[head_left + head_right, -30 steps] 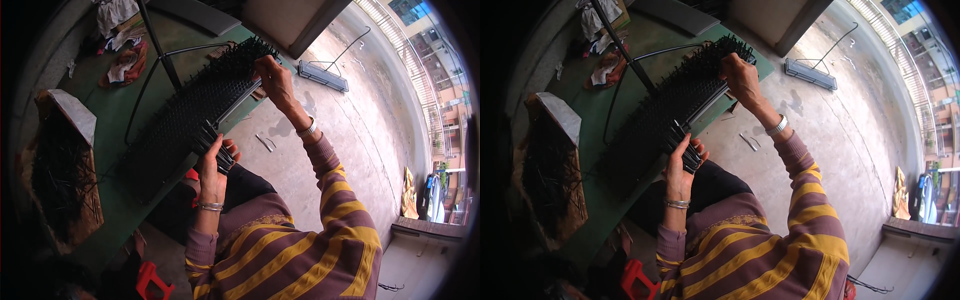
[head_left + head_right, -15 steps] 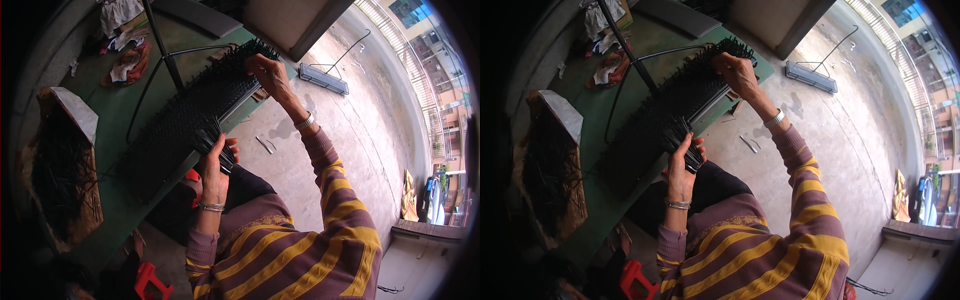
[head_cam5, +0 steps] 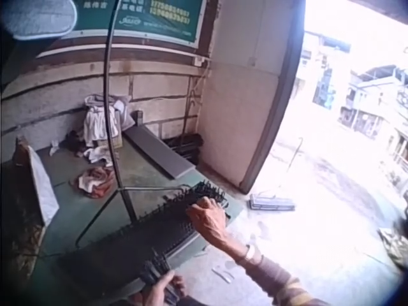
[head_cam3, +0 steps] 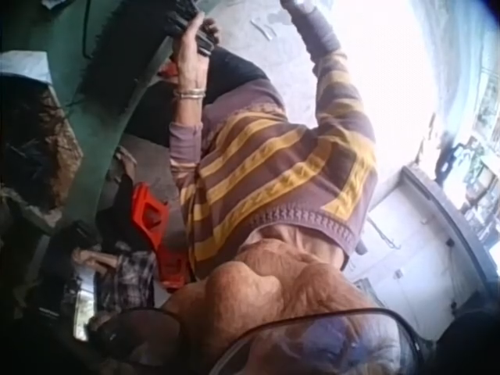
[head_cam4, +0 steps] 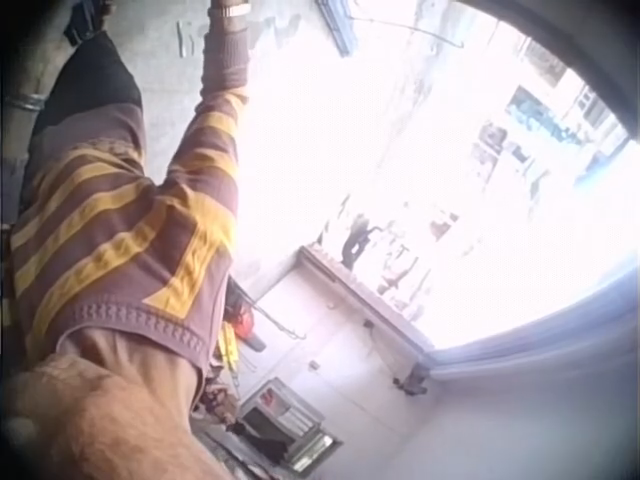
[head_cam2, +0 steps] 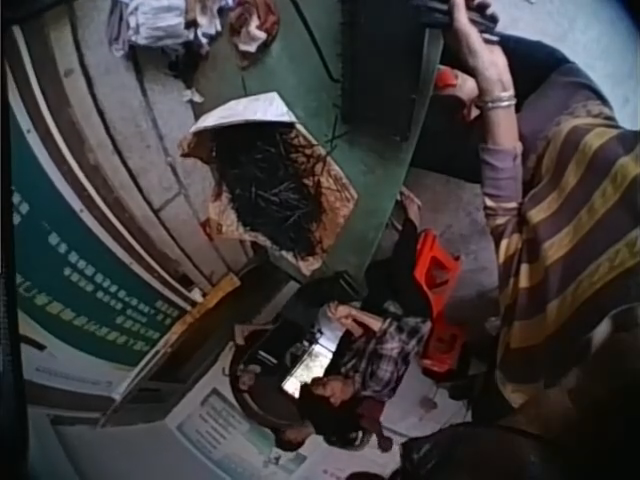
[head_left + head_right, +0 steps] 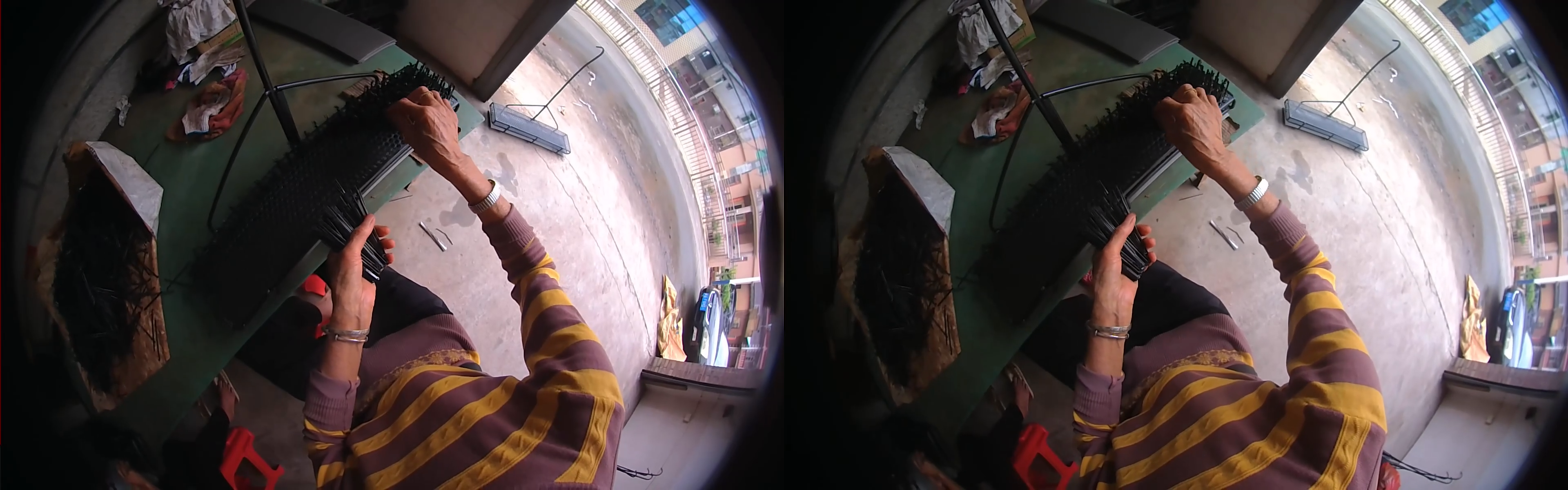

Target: Manually inserting bundles of black plastic bristles into the pre-drilled holes of a broom head base.

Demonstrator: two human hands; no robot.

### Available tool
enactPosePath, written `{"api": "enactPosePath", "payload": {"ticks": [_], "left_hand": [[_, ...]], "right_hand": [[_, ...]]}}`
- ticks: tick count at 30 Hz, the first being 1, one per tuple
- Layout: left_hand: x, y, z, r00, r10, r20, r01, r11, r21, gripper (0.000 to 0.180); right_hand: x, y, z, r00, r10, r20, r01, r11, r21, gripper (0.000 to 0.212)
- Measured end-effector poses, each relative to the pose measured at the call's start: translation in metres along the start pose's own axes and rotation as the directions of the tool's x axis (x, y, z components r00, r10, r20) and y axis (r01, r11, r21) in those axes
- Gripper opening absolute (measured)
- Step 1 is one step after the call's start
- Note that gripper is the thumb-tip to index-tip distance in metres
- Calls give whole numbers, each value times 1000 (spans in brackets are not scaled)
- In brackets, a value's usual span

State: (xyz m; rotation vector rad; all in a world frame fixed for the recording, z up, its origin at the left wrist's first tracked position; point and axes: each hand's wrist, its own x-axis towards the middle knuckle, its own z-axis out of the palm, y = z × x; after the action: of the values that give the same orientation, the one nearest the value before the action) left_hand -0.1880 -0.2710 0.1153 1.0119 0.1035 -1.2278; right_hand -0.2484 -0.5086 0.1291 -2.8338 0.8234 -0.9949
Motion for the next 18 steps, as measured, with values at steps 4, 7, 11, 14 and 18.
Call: {"api": "enactPosePath", "payload": {"ticks": [4, 7, 11, 14, 18], "left_hand": [[-5, 3, 4, 1000, -13, 3, 13, 1000, -11, 18], [-7, 4, 3, 1000, -9, 0, 9, 1000, 5, 18], [-5, 2, -1, 1000, -1, 13, 1, 1000, 10, 18], [-5, 3, 3, 1000, -9, 4, 8, 998, 54, 18], [-7, 1, 1, 1000, -22, 4, 21, 996, 83, 23]], "right_hand": [[-3, 6, 2, 993, 40, -110, -52, 994, -100, 16], [-7, 3, 5, 997, 74, -36, -79, 987, -137, 22], [-18, -29, -20, 985, 13, -173, -9, 1000, 27, 23], [-37, -51, -41, 814, 13, 580, -505, 509, 697, 26], [-45, -65, -50, 755, -54, 653, -578, 415, 703, 18]]}}
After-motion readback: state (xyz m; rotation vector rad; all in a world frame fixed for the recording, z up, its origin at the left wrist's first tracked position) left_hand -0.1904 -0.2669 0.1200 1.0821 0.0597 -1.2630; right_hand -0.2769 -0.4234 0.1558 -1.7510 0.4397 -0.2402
